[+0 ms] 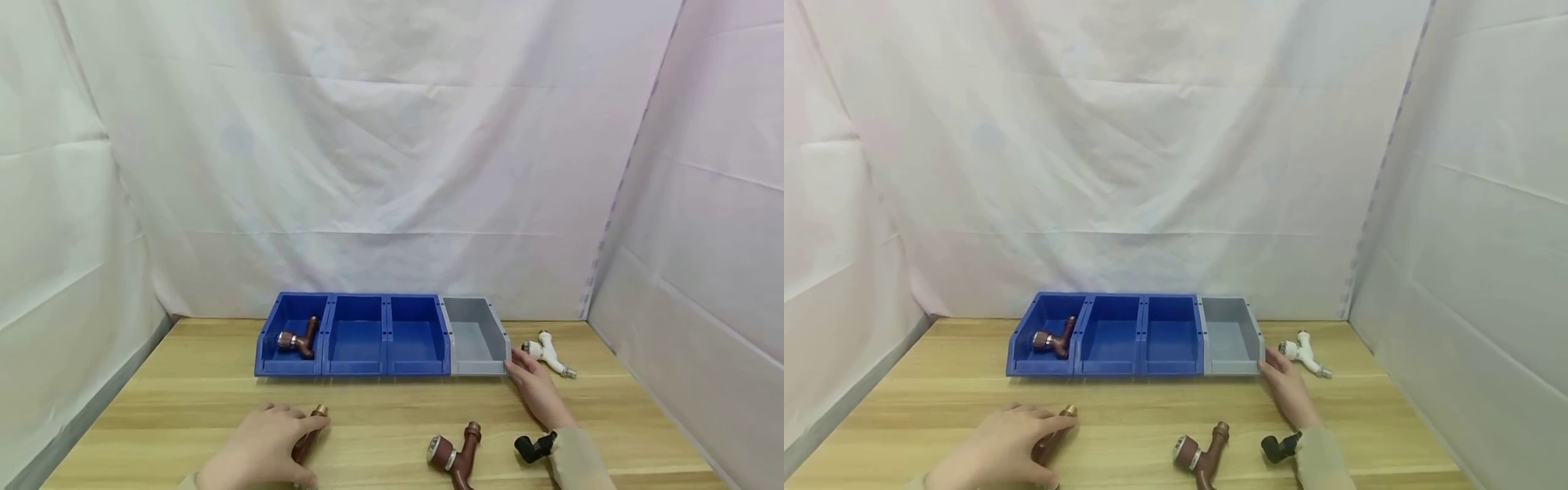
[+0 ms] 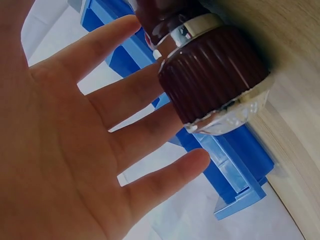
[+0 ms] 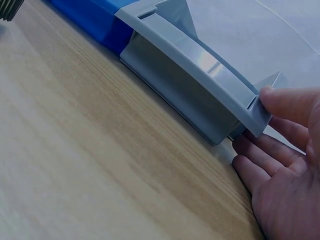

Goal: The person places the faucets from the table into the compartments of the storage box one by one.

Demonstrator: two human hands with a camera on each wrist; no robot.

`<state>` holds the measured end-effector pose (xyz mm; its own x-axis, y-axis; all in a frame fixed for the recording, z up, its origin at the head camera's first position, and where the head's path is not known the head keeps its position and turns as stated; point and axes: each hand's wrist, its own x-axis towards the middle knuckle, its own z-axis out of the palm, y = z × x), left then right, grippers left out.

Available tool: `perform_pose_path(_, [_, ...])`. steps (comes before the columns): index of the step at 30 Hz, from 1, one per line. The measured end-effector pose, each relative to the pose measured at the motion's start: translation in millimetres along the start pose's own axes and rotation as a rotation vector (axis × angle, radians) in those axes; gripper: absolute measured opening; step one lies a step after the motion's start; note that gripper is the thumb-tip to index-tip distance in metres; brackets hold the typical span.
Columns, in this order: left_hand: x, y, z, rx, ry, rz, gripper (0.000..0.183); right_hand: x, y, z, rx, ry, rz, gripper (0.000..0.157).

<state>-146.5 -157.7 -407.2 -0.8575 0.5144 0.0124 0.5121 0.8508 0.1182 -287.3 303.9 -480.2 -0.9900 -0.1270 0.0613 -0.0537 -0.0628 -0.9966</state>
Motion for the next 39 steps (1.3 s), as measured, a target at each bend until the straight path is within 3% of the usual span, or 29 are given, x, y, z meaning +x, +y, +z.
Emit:
perform_pose_path(4, [-0.7,-0.2,-1.1,-0.02,-0.032,-0.005,0.082,0.6,-0.5,-0.3,0.019,-0.005,-0.001,0.062])
perform_pose_path(16, [-4.5,1.0,-2.2,-0.013,-0.038,0.005,0.072,3.3,0.1,-0.7,0.034,-0.022,0.0,0.063])
perform_pose_path(28, [-2.3,3.6,-3.1,0.03,0.01,0.025,0.068,2.7,-2.2,-0.7,0.011,-0.017,-0.002,0.062])
perform_pose_path(39, [-3.3,6.2,-1.7,0.033,-0.003,0.029,0.063,2.5,-3.7,0.1,0.031,-0.021,0.01,0.061])
